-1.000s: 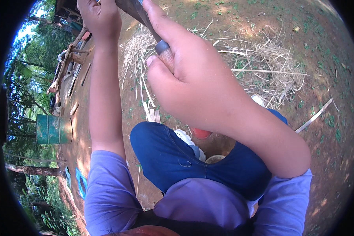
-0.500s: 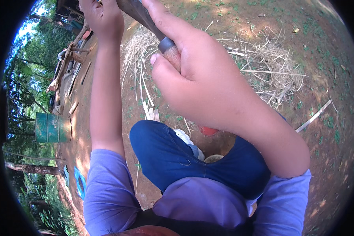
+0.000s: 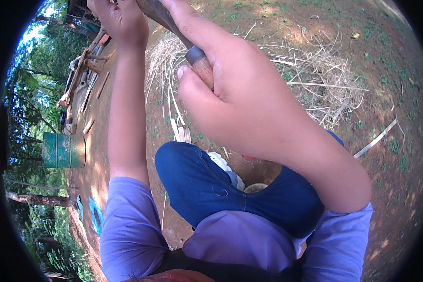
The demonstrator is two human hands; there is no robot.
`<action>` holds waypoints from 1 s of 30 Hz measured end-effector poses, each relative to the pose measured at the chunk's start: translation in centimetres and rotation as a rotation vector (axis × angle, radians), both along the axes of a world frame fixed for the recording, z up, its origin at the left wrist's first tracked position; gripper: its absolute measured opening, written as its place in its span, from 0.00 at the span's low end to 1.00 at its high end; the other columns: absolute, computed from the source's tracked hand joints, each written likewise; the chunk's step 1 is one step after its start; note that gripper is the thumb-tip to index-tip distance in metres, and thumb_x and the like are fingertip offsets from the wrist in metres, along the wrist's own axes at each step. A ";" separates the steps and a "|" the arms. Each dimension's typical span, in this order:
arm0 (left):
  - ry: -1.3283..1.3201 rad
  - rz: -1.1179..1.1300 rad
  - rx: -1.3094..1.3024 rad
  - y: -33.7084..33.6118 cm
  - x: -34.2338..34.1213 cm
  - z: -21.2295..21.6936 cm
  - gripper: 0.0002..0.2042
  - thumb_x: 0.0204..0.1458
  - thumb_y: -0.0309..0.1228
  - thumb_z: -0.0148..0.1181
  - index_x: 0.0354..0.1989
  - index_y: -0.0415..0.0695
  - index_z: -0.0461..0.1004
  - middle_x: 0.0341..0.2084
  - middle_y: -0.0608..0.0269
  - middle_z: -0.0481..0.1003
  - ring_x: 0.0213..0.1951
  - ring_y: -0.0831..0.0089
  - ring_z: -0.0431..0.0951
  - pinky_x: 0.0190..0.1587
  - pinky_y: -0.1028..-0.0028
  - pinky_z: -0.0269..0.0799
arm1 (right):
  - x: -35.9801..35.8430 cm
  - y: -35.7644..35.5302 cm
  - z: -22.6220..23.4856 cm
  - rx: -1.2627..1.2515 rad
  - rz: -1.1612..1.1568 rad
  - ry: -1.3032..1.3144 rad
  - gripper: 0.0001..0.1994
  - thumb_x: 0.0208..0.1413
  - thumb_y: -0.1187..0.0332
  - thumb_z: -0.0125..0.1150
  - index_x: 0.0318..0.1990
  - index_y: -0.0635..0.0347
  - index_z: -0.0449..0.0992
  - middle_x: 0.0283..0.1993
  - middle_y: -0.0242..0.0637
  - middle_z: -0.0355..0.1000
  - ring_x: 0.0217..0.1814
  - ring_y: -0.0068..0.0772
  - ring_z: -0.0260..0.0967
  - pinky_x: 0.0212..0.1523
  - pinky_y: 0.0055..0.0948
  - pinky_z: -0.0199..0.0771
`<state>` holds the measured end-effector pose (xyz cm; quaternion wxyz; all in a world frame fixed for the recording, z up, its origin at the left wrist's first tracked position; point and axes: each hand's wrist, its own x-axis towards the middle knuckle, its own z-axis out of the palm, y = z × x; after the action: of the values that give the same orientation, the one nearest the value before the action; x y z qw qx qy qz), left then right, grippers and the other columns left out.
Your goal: The person holds long bamboo strips and shaves the surface using a blade, turning the strips to reach different sides.
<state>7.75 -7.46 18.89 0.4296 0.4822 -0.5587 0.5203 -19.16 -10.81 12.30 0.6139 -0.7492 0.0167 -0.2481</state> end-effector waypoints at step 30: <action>0.227 -0.264 -0.110 2.6 4.3 -1.6 0.16 0.70 0.35 0.40 0.58 0.40 0.67 0.52 0.59 0.68 0.54 0.69 0.67 0.61 0.70 0.58 | 3.4 1.3 -0.7 -0.079 0.072 0.046 0.36 0.60 0.79 0.49 0.78 0.51 0.52 0.23 0.19 0.53 0.22 0.12 0.48 0.25 0.20 0.53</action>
<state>12.09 -4.90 17.28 0.5800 0.4362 -0.5358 0.4316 -15.77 -9.52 11.57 0.5920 -0.7783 -0.0057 -0.2091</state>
